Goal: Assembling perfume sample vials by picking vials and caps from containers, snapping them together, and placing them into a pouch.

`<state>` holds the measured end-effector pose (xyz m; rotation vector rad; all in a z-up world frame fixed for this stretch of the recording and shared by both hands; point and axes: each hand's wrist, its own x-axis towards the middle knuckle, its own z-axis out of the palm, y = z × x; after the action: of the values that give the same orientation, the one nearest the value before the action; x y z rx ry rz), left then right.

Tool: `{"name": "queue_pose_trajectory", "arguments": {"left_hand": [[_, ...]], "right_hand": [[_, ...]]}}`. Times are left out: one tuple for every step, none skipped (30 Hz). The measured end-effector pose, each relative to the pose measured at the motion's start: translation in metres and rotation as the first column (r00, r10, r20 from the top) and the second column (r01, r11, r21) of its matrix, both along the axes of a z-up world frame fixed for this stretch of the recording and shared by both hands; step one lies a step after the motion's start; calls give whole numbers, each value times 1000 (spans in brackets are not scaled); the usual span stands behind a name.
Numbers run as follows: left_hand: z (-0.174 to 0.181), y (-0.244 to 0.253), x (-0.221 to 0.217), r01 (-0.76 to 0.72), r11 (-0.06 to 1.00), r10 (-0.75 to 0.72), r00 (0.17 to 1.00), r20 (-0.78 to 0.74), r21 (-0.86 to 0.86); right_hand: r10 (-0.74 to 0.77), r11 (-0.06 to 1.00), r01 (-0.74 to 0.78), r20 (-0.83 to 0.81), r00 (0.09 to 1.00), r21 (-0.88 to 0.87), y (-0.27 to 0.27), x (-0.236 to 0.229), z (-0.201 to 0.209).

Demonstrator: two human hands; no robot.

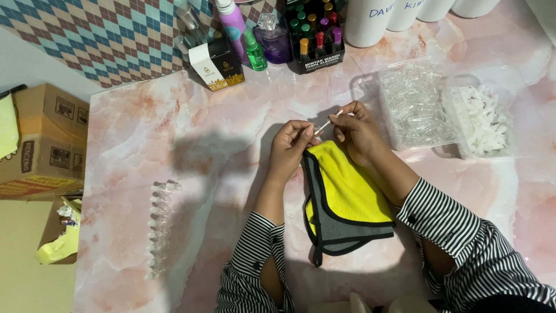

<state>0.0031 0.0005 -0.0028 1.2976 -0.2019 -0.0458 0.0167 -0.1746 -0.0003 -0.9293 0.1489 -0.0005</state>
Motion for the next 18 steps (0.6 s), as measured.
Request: {"name": "queue_pose_trajectory", "arguments": {"left_hand": [[0,0,0,1,1000,-1,1000,0,0],[0,0,0,5,1000,-5,1000,1,1],[0,0,0,9,1000,-9,1000,2,3],[-2,0,1,9,1000,-9,1000,2,3],[-4,0,1,9,1000,-9,1000,1,-8],[-5,-1,1,9,1000,-9,1000,1,-19],[-7,-1,2,9,1000,-9,1000,1,-18],[-9,-1,2,10,1000,-10,1000,-4,-26],[-10,-1,3,11,999,-11,1000,-9,-34],[-9,-1,2,11,999,-11,1000,-9,-33],[-8,0,1,13,999,-14,1000,-9,-36],[-7,0,1,16,999,-17,1000,-9,-38],[-5,0,1,17,999,-17,1000,-8,-38],[-2,0,0,15,999,-15,1000,-5,-34],[0,0,-1,13,999,-13,1000,-2,-30],[0,0,-1,13,999,-13,1000,-2,-30],[0,0,-1,13,1000,-13,1000,2,-27],[0,0,0,14,1000,-14,1000,6,-25]], "right_hand": [[-1,1000,1,0,1000,0,-1,1,-3],[9,1000,-9,-12,1000,4,-2,2,-6],[18,1000,-18,-24,1000,8,-2,3,-8],[17,1000,-17,-24,1000,9,-3,4,-10],[24,1000,-24,-51,998,8,-3,5,-11],[31,999,-31,-79,996,9,-4,5,-13],[31,999,-30,-79,996,9,-4,6,-14],[32,999,-31,-94,995,13,-4,7,-15],[32,999,-31,-109,994,17,-4,7,-16],[32,999,-30,-109,993,17,-3,7,-15],[32,999,-29,-123,992,23,-3,6,-13],[31,999,-28,-135,990,29,-3,6,-12],[31,999,-27,-135,990,30,-3,6,-12],[29,999,-24,-141,990,36,-3,5,-12],[28,999,-22,-146,989,43,-3,5,-12],[28,999,-22,-147,989,43,-3,5,-12],[27,999,-20,-152,988,49,-3,5,-12],[26,998,-17,-158,987,55,-3,5,-11]]}}
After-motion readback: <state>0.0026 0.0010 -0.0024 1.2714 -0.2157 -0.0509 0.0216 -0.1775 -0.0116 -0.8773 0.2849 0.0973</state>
